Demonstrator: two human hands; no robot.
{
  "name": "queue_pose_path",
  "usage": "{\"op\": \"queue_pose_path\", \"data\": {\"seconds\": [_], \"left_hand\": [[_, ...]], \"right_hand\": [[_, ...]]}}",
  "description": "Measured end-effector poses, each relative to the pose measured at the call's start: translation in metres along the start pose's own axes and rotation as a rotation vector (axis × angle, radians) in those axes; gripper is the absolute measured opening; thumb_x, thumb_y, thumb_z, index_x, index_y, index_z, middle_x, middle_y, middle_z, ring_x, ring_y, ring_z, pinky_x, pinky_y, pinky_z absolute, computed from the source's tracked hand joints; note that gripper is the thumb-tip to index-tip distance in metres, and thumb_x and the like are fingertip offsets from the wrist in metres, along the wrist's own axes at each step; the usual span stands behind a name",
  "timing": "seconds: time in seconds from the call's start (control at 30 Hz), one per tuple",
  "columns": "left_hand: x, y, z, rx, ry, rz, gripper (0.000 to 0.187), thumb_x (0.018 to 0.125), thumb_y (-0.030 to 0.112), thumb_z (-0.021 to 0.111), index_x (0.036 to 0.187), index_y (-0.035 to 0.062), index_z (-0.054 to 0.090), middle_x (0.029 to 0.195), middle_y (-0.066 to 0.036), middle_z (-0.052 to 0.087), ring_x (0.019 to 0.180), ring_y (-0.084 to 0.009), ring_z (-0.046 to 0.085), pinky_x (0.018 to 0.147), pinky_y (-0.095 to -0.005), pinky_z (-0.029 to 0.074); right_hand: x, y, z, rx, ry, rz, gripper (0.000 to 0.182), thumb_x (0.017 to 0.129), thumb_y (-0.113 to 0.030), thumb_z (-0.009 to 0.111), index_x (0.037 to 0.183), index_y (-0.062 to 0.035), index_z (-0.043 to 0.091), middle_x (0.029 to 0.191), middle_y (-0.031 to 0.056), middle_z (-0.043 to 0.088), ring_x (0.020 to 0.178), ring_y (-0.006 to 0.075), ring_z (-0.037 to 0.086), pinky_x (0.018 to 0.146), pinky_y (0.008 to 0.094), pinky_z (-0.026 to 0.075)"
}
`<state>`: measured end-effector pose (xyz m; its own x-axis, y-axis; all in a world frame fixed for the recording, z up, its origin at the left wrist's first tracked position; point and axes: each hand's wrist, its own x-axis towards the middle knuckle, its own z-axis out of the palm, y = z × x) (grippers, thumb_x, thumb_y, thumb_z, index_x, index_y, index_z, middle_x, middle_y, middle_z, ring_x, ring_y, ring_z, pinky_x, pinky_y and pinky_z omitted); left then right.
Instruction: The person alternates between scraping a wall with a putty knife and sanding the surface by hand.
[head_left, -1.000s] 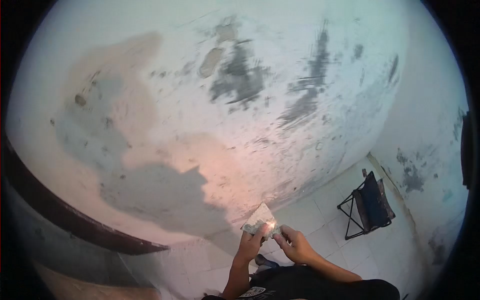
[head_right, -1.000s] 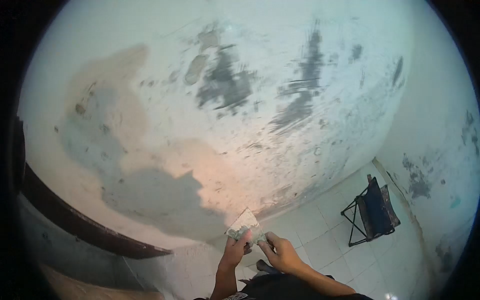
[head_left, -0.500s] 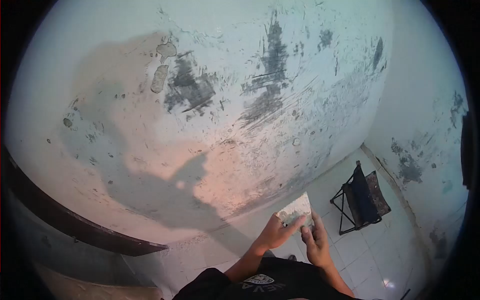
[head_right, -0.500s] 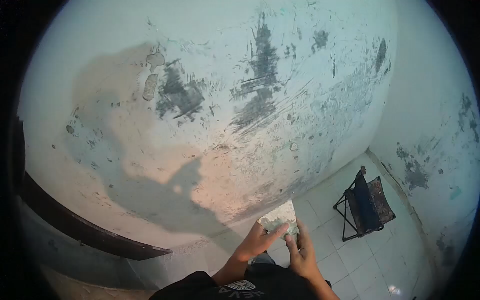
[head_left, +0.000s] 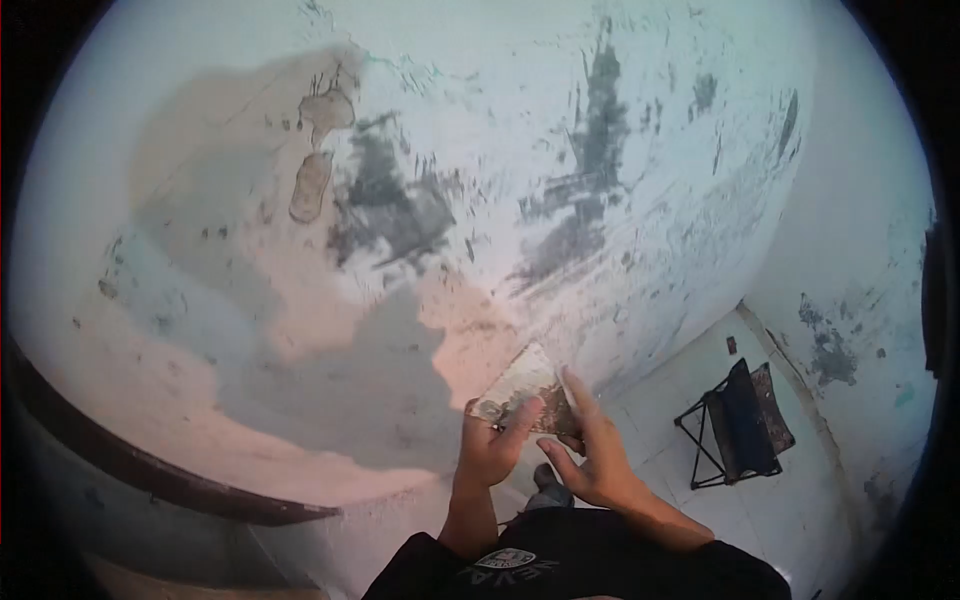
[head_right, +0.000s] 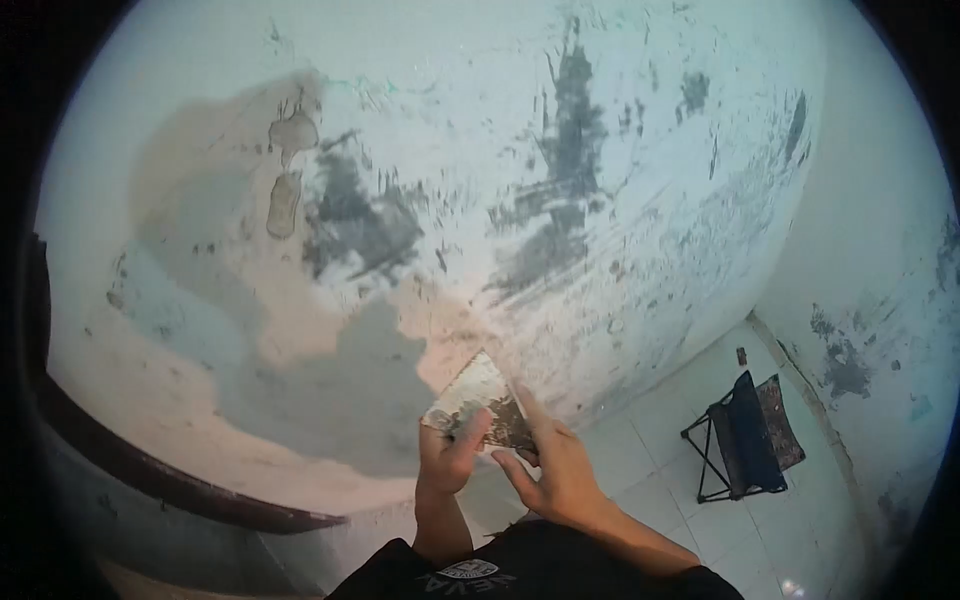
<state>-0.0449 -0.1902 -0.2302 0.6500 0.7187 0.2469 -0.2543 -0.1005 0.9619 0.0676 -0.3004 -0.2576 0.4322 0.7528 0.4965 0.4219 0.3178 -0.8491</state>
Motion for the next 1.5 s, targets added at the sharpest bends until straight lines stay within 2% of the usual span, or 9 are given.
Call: {"op": "queue_pose_path", "data": {"seconds": [0.2,0.27,0.37,0.53,0.6,0.67,0.83,0.97,1.5], "left_hand": [[0.079,0.017,-0.045,0.124,0.099,0.366,0.035,0.093,0.018,0.060,0.117,-0.0069,0.062,0.093,-0.007,0.064,0.070,-0.0086,0.052,0.068,-0.0227,0.045],[0.112,0.036,-0.054,0.358,0.418,0.767,0.044,0.087,0.025,0.064,0.118,-0.0061,0.063,0.092,-0.009,0.060,0.070,-0.0101,0.048,0.062,-0.0240,0.042],[0.146,0.061,-0.076,0.743,0.524,1.129,0.043,0.083,0.027,0.066,0.118,0.0025,0.067,0.090,-0.007,0.056,0.073,-0.0116,0.047,0.061,-0.0282,0.039],[0.168,0.128,-0.085,1.476,0.334,1.414,0.032,0.081,0.033,0.071,0.111,0.0221,0.073,0.090,0.004,0.058,0.075,-0.0065,0.048,0.074,-0.0311,0.032],[0.179,0.143,-0.083,1.669,0.314,1.469,0.028,0.081,0.037,0.073,0.108,0.0284,0.074,0.089,0.009,0.058,0.072,-0.0038,0.048,0.078,-0.0310,0.028],[0.189,0.155,-0.086,1.909,0.262,1.631,0.037,0.078,0.041,0.077,0.112,0.0278,0.073,0.085,0.011,0.059,0.085,-0.0059,0.052,0.090,-0.0368,0.027],[0.219,0.176,-0.079,2.222,0.231,1.655,0.026,0.082,0.050,0.074,0.102,0.0328,0.076,0.092,0.016,0.064,0.084,-0.0032,0.052,0.093,-0.0351,0.024],[0.239,0.181,-0.074,2.242,0.179,1.730,0.016,0.089,0.040,0.068,0.102,0.0351,0.076,0.107,0.021,0.067,0.080,0.0007,0.049,0.094,-0.0310,0.024],[0.245,0.180,-0.070,2.265,0.042,1.676,0.020,0.094,0.028,0.063,0.110,0.0297,0.074,0.125,0.020,0.065,0.065,-0.0021,0.041,0.078,-0.0210,0.030]], "right_hand": [[0.101,-0.005,0.022,-0.268,0.063,-0.265,0.080,0.081,-0.005,0.074,0.150,0.0043,0.033,0.063,0.0088,0.055,0.056,0.0260,0.049,0.060,0.0361,0.040],[0.130,-0.008,0.023,-0.247,0.104,-0.244,0.080,0.081,-0.005,0.074,0.150,0.0042,0.034,0.061,0.0078,0.054,0.053,0.0239,0.045,0.059,0.0340,0.038],[0.169,-0.016,0.024,-0.269,0.209,-0.295,0.080,0.081,-0.006,0.074,0.150,0.0041,0.034,0.060,0.0066,0.054,0.052,0.0208,0.041,0.059,0.0307,0.036],[0.216,-0.031,0.027,-0.201,0.251,-0.399,0.080,0.082,-0.010,0.074,0.150,0.0035,0.034,0.061,0.0068,0.055,0.052,0.0204,0.042,0.058,0.0298,0.034],[0.229,-0.038,0.026,-0.271,0.164,-0.400,0.080,0.082,-0.006,0.075,0.150,0.0029,0.034,0.096,0.0141,0.064,0.062,0.0155,0.045,0.055,0.0257,0.043],[0.243,-0.034,0.032,-0.217,0.194,-0.442,0.080,0.082,-0.011,0.076,0.149,0.0038,0.036,0.094,0.0143,0.066,0.058,0.0173,0.042,0.058,0.0278,0.040],[0.263,-0.031,0.032,-0.231,0.210,-0.518,0.078,0.082,-0.016,0.076,0.147,0.0048,0.039,0.077,0.0086,0.066,0.052,0.0172,0.043,0.062,0.0283,0.034],[0.266,-0.029,0.032,-0.237,0.222,-0.576,0.080,0.080,-0.017,0.077,0.145,0.0085,0.039,0.073,0.0068,0.065,0.051,0.0165,0.046,0.060,0.0288,0.033],[0.264,-0.029,0.024,-0.224,0.171,-0.451,0.087,0.071,-0.028,0.081,0.141,0.0104,0.045,0.107,0.0166,0.072,0.054,0.0155,0.050,0.056,0.0271,0.033]]}}
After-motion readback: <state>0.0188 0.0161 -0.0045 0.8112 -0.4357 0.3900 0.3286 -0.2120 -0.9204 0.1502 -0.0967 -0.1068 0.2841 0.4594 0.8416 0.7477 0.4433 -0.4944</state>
